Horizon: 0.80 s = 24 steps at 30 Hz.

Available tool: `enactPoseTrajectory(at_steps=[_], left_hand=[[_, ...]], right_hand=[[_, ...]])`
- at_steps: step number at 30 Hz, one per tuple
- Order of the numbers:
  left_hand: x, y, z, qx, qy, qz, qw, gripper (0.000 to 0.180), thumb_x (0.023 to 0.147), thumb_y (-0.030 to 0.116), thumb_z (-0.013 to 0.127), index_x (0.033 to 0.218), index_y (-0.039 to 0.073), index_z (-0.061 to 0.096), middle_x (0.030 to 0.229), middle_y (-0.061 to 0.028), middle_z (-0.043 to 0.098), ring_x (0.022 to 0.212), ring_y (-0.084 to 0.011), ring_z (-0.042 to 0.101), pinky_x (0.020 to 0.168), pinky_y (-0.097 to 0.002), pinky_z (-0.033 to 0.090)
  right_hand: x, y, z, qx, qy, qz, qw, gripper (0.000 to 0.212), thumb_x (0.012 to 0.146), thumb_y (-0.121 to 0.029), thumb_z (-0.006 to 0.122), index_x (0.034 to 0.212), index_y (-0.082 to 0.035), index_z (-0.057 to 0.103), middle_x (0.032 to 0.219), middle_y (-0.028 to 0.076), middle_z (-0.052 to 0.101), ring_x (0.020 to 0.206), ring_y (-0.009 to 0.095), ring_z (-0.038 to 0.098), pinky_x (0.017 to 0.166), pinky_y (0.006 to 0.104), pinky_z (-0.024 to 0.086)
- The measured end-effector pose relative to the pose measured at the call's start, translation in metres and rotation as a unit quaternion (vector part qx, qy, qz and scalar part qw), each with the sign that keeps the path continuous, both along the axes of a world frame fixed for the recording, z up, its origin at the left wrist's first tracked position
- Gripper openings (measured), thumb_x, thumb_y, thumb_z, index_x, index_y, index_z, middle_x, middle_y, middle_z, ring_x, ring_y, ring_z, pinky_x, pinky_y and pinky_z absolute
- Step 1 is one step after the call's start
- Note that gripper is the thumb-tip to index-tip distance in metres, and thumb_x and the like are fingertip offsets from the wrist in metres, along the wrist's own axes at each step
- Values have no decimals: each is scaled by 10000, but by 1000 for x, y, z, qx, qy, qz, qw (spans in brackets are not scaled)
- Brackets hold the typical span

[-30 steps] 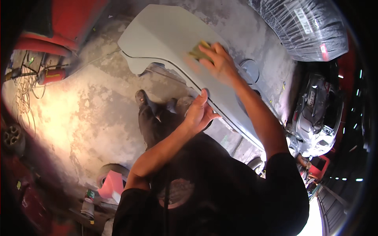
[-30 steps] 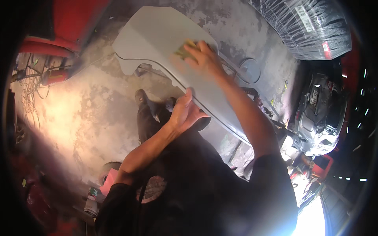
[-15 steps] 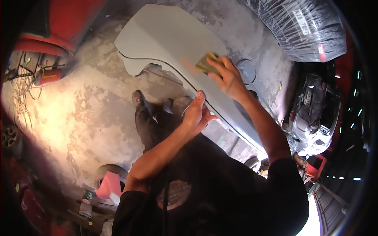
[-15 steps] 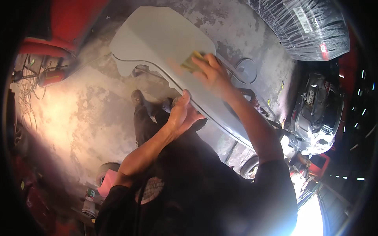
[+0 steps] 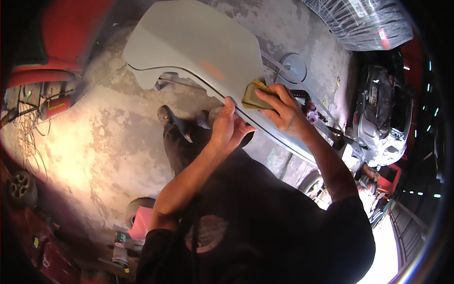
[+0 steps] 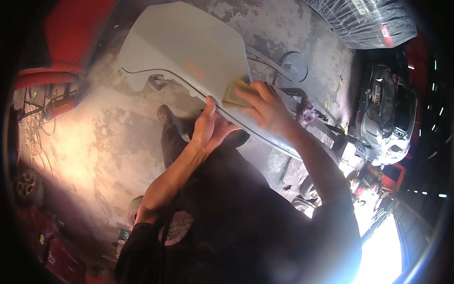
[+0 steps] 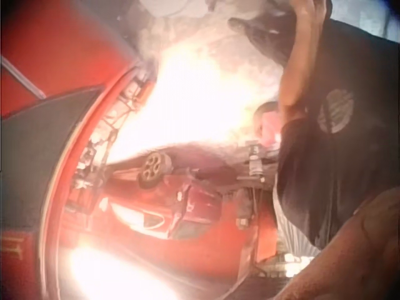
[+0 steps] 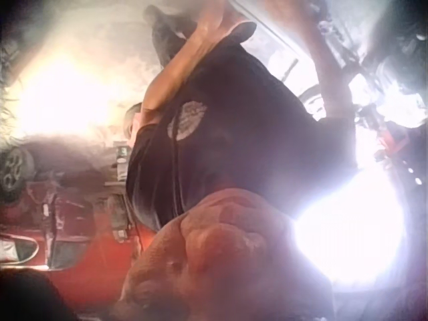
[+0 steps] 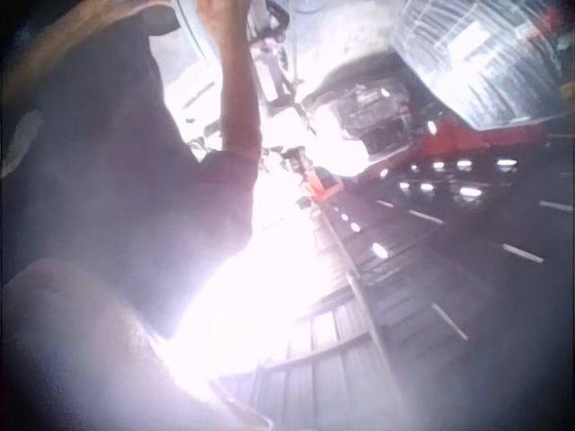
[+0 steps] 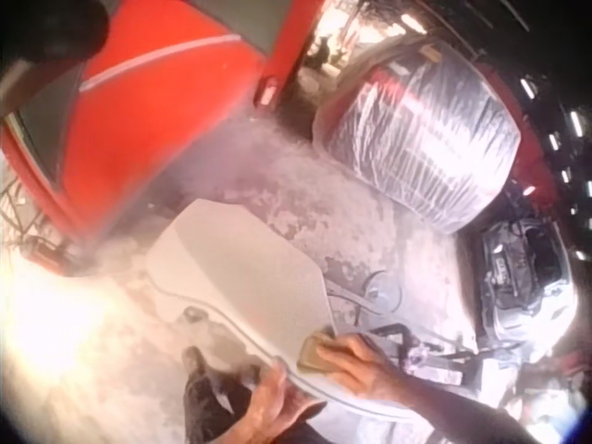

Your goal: The person scrubs a white car bumper with a sponge, repeatedly dipping it into a bucket of water. They wipe the surface thoroughly, turning the bumper to clean different sections and edges.

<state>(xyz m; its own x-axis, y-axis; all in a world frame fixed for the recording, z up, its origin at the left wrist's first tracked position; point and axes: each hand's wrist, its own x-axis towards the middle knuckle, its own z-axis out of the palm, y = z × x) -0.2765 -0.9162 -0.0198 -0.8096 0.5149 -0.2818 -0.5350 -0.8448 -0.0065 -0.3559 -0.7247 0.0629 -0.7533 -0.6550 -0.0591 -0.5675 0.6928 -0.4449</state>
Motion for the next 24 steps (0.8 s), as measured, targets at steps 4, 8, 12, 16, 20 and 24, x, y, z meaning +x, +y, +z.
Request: enactPoseTrajectory(at_steps=[4,8,12,16,20,24], left_hand=[[0,0,6,-18,-1,-1,1000,799,1061,611,454,1613,62,278,1613,-166,397,1471,-398,428,1117,-651,445],[-1,1,9,-32,-7,-7,999,798,1059,599,474,1607,56,270,1619,-175,379,1481,-399,414,1136,-663,432],[2,-4,-1,4,-19,5,1000,714,1093,552,440,1586,56,294,1595,-178,408,1461,-396,448,1125,-671,447],[9,-2,3,-26,-47,7,999,671,1103,536,423,1543,34,354,1532,-179,493,1385,-387,541,1070,-642,520],[5,-1,-5,4,-44,-1,999,656,1096,513,463,1515,17,373,1485,-169,544,1340,-363,588,1050,-647,533],[9,8,-27,3,-80,-6,997,642,1050,598,507,1457,105,446,1185,-48,597,946,-196,608,946,-605,576]], right_hand=[[-63,-10,-27,24,80,14,996,524,926,-187,749,1435,-126,639,1298,165,579,1172,383,586,1023,455,479],[-127,-74,-70,53,108,-50,991,511,949,-255,715,1443,-150,637,1247,163,594,1168,381,572,1022,473,464],[-63,-91,-44,-45,10,51,998,516,946,-249,719,1448,-164,637,1227,160,595,1167,374,567,1034,456,460],[-87,-113,-56,-34,-1,105,994,500,950,-245,718,1439,-166,650,1227,165,590,1152,364,570,1021,441,465],[-184,-206,-114,0,77,38,996,459,966,-269,710,1412,-170,665,1144,164,605,1085,366,595,975,457,485],[-156,-213,-101,23,73,112,991,478,932,-240,747,1400,-176,674,1187,165,610,1106,365,592,953,457,482]])
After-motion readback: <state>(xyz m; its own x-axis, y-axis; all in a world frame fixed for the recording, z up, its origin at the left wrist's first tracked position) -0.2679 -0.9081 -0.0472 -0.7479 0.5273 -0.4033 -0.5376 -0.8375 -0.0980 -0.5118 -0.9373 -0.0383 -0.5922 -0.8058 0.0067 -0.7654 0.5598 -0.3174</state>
